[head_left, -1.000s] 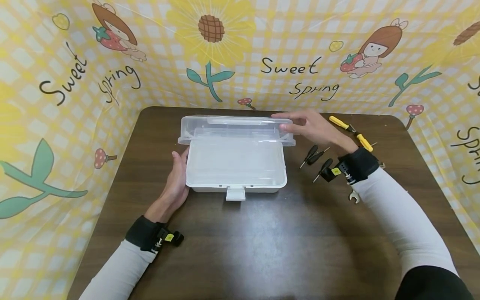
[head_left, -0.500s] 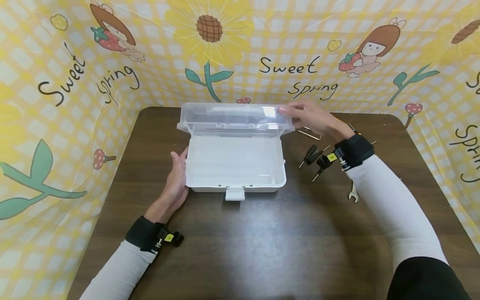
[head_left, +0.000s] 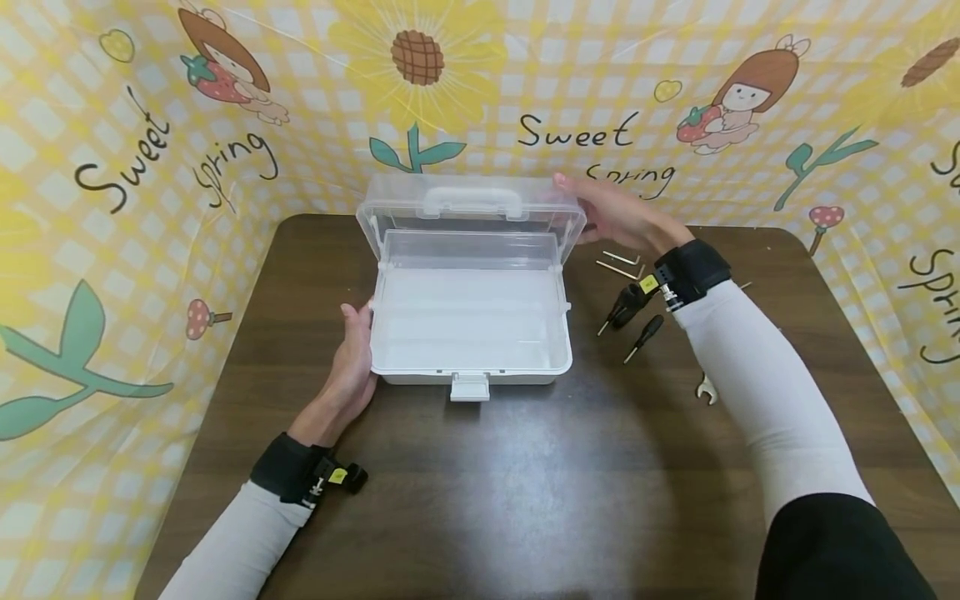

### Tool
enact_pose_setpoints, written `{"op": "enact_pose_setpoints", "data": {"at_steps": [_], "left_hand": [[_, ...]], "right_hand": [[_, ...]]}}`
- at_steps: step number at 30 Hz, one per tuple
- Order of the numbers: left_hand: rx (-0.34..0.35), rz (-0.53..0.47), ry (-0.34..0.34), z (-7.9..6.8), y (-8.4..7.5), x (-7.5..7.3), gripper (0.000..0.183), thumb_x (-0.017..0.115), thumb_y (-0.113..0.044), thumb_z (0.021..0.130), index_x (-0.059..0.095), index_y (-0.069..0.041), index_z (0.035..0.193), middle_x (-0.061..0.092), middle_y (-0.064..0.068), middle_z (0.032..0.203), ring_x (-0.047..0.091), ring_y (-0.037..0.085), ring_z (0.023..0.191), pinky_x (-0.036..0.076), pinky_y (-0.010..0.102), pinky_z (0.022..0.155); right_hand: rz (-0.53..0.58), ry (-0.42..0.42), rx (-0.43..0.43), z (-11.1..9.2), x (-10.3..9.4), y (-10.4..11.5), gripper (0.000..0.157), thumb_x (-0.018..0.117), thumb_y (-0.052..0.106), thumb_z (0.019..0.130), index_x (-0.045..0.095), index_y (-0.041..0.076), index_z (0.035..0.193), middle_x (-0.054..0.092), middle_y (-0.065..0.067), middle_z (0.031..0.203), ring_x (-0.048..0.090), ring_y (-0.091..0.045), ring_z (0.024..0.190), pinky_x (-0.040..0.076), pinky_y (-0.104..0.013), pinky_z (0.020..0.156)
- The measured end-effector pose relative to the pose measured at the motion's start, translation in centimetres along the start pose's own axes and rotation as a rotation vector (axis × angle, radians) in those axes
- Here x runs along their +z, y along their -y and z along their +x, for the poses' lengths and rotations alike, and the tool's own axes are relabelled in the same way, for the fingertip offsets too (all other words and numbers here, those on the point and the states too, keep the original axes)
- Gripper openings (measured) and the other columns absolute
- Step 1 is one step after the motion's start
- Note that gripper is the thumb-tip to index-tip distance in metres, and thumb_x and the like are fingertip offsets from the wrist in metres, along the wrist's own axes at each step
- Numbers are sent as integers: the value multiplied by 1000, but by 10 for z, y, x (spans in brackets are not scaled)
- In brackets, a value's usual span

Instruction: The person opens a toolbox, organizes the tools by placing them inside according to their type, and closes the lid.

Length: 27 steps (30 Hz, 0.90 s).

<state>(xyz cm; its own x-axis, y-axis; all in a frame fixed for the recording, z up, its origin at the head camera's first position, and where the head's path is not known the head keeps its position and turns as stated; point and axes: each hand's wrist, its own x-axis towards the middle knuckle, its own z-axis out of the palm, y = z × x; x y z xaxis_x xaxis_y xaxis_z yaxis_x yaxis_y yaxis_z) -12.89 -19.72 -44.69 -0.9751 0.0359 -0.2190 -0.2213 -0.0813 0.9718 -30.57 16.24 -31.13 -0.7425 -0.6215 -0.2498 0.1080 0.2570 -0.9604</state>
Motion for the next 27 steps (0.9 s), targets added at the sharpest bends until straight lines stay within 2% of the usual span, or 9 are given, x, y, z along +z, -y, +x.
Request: {"op": "enact_pose_setpoints", "data": {"at_steps": [5, 9, 19, 27], "left_hand": [[-39, 9, -14, 1, 0, 1, 94, 10, -79, 85, 1, -22, 160, -1, -1, 167, 4, 15, 150, 9, 43, 120], [-62, 21, -28, 2, -1, 2, 95, 10, -80, 84, 0, -23, 160, -2, -2, 167, 3, 15, 150, 8, 42, 120], [-24, 4, -18, 1, 0, 2, 92, 11, -78, 87, 3, -23, 160, -2, -3, 167, 3, 13, 150, 9, 42, 120], [-3, -14, 4, 1, 1, 0, 89, 10, -77, 87, 4, -26, 160, 0, -7, 166, 5, 11, 149, 10, 41, 120]], "right_hand": [[23, -12, 12, 6, -3, 1, 62, 44, 57, 96, 37, 28, 151, 43, -9, 152, 46, -31, 133, 37, -60, 103], [34, -20, 9, 10, -5, 1, 66, 44, 59, 95, 36, 27, 153, 41, -12, 154, 45, -33, 134, 34, -57, 107], [60, -43, 46, 20, -7, -4, 69, 41, 63, 94, 36, 28, 153, 45, -16, 150, 48, -33, 131, 36, -55, 107], [106, -60, 54, 26, -7, -4, 67, 41, 62, 94, 38, 28, 152, 42, -15, 152, 43, -33, 135, 31, -56, 110]]}}
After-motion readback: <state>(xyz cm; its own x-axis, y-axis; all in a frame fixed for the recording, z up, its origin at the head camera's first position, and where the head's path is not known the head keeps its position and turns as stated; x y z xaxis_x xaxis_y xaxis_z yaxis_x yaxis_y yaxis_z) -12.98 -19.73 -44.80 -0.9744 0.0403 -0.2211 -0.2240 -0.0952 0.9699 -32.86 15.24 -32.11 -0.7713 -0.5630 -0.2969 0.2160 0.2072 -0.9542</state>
